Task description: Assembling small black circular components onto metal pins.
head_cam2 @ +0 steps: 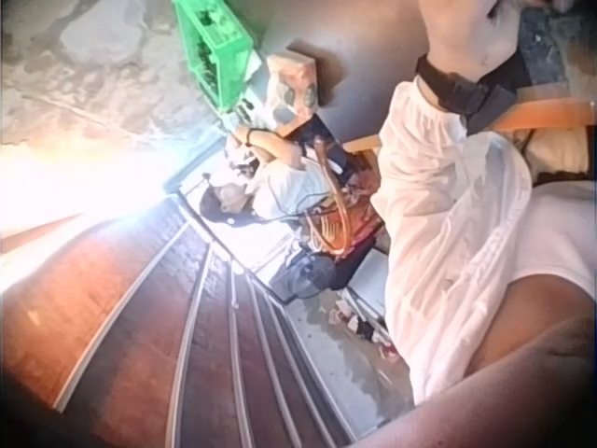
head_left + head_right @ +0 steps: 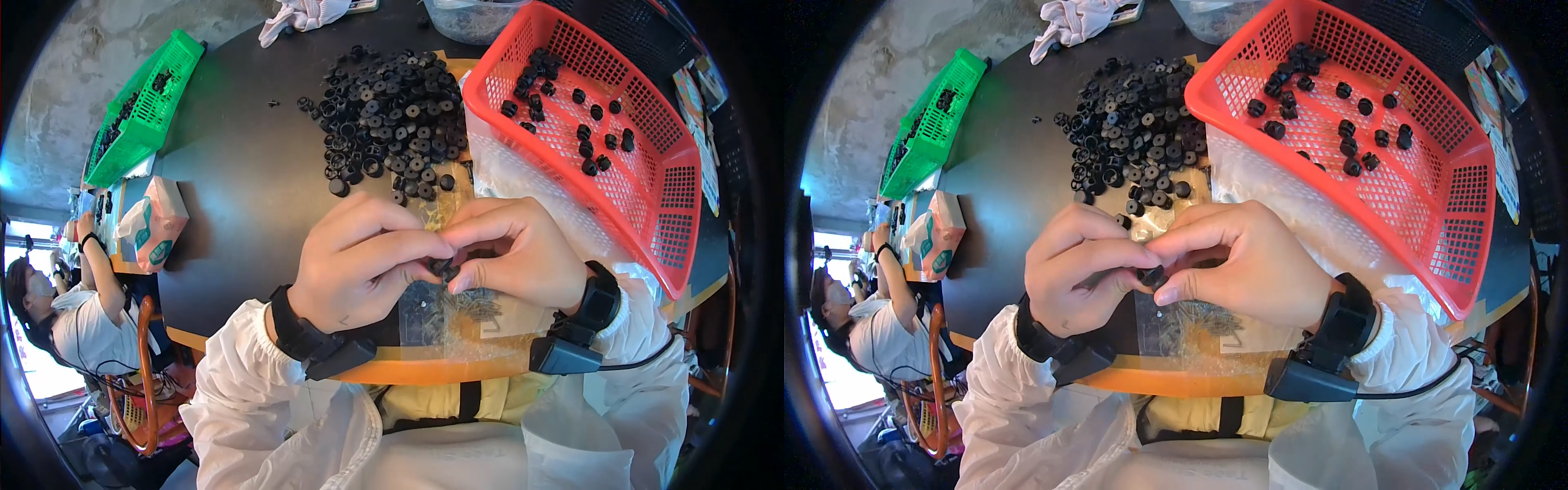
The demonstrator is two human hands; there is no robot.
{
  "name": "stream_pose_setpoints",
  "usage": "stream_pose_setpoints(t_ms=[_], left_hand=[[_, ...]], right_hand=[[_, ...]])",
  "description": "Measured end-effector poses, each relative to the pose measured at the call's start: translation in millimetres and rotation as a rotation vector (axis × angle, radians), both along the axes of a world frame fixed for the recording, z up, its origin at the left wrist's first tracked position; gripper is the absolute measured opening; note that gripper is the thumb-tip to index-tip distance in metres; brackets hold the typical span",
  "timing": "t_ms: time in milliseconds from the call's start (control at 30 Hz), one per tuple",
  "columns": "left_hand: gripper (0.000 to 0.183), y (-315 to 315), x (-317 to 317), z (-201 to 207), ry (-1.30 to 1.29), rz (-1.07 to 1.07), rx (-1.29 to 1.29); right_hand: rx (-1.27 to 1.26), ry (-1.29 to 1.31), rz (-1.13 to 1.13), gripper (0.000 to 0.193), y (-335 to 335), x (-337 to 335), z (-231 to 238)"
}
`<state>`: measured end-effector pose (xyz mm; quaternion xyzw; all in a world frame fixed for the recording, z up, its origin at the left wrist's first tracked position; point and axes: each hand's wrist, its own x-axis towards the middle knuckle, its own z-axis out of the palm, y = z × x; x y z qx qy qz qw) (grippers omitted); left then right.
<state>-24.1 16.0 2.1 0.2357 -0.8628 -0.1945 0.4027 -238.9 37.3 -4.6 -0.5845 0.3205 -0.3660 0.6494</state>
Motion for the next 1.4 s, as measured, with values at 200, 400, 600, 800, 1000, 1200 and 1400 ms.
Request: stream_pose_setpoints(t_ms=[200,400,600,800,1000,1200,1400], left_hand=[[0.03,5,-2,3,0.012,-0.014,-0.075],[0.02,2,-2,0,0.052,-0.047,-0.009],[0.025,3,2,3,0.055,-0.109,0.0],[0.026,7,1,8,0.092,-0.144,0.072],[0.027,6,2,0,0.101,-0.157,0.043],[0.03,3,2,-2,0.136,-0.064,-0.137],[0.034,13,9,6,0.001,-0.013,-0.191]], right_hand=[[-0.028,0.052,0.108,0.03,-4,-4,6],[0.067,-0.063,0.091,0.027,-2,-2,6],[0.148,-0.112,0.14,0.027,1,0,5],[0.193,-0.155,0.253,0.03,-1,0,7],[-0.036,-0.045,0.216,0.03,-4,-1,4],[-0.184,-0.027,0.041,0.032,1,2,2],[-0.345,0.089,0.005,0.022,2,3,6]])
